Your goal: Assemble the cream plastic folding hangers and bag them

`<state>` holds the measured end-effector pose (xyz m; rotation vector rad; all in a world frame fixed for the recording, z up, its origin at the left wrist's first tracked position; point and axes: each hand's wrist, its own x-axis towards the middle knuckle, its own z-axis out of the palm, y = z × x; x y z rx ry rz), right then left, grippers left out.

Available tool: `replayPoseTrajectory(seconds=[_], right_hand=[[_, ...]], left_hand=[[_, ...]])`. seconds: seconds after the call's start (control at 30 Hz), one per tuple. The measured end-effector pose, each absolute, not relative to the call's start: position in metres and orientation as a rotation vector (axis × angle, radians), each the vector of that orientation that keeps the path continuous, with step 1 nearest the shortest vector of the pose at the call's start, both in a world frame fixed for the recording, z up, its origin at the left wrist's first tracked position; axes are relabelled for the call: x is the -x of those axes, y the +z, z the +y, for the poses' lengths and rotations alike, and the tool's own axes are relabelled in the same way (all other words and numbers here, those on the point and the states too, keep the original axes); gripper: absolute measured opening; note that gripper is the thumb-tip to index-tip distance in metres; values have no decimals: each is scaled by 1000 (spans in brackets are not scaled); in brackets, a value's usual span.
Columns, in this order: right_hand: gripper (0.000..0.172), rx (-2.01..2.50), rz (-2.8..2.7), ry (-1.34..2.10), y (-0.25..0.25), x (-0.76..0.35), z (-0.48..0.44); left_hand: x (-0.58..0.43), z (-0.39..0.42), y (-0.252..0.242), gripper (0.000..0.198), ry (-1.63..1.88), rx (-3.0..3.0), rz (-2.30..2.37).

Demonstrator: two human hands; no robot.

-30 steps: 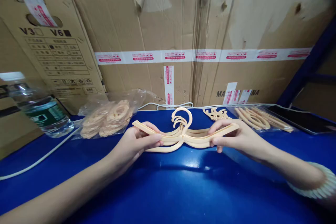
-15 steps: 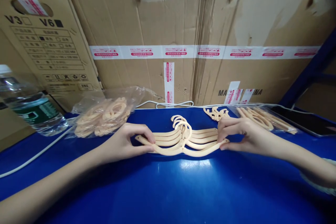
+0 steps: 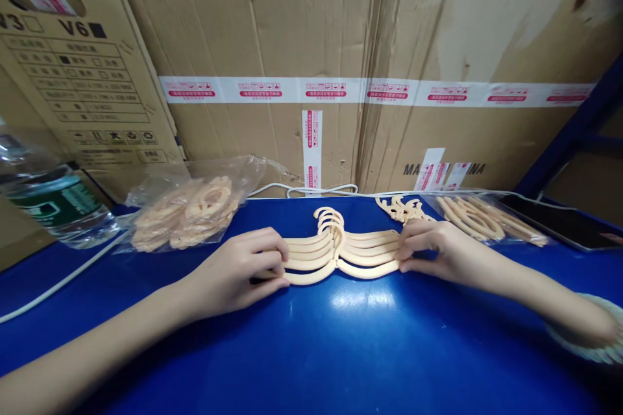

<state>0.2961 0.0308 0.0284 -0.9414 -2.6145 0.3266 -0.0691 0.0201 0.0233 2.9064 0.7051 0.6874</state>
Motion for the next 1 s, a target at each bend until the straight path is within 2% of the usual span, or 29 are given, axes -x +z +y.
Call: replayPoseTrajectory(seconds=[0.1,0.27,0.53,0.67,0.83,1.0], right_hand=[[7,1009,-2532,214,19,-295,34],[12,1092,-2408,42,3,-292,40],[8,1217,-2294,-198,-6,-287,38],[7,1282,-2268,-217,-3,-284,35],[11,1145,-2307,-241,-1,-281,30],[19,1050,-2417,-219,7,-271,16]], left_hand=[[70,23,16,14,778,-2966,831],[71,27,3,17,900,-3065,1010],[69,25,0,25,849,-3250,1107],[68,24,0,27,830,-3246,1188],[63,18,2,31,822,-3298,1288],[44,-6,8,30,783,-3302,1155]])
